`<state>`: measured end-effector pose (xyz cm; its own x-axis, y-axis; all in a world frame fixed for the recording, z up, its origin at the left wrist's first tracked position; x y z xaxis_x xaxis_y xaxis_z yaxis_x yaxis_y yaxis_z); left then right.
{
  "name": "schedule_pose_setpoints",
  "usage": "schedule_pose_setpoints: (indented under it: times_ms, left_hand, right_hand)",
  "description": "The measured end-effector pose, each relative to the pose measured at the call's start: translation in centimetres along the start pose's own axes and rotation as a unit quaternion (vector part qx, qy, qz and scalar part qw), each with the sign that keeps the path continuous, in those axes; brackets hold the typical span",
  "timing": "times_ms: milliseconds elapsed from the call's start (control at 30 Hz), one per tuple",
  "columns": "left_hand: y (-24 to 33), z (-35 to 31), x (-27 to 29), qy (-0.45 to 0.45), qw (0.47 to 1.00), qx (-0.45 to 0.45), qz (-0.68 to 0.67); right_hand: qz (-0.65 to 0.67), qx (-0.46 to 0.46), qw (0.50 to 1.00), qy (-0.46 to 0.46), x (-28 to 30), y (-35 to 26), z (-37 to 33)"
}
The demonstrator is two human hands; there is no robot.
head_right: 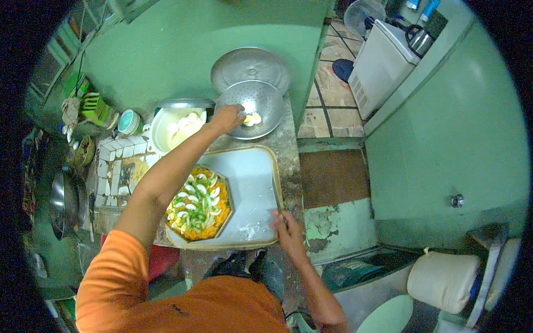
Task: The person washes chopped lettuce, blanches it in boiling water, and places it on a tray of yellow rice. They then peel and slice hard-boiled eggs, arranging the slices decoratively over the lettuce and rice.
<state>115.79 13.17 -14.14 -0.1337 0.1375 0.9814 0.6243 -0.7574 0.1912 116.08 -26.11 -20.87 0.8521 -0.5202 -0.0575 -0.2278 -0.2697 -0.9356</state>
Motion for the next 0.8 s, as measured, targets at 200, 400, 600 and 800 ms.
schedule_pose_setpoints:
  times_ms: [200,400,600,800]
  left_hand:
    - [-1.2,5.8,-8.2,-0.103,0.991,0.081,0.039]
    - [-0.9,6.8,-9.7,-0.087,0.994,0.051,-0.039]
    - [0.5,6.4,-9.2,-0.017,0.993,-0.02,-0.116]
    - [2.2,4.0,-3.6,0.097,0.96,-0.027,-0.262]
  right_hand:
    - [0.076,-0.057,0.995,0.044,3.4,3.8,-3.5]
    - [0.14,-0.076,0.984,0.082,3.9,4.3,-4.3]
    - [0.144,-0.091,0.979,0.108,2.0,3.5,-4.1]
    - [0.097,-0.047,0.984,0.14,-1.6,1.8,-4.5]
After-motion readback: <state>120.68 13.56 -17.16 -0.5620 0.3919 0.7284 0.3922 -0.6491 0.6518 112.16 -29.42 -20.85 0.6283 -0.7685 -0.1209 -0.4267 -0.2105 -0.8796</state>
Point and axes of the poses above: each hand's wrist, its own z-axis towards the middle knuckle, its own x-axis out of the back of the hand, y = z × x, the point moved 8 cm from there along z, towards the middle knuckle, and after that the axes turned 5 degrees about z, right-handed, at the moved point
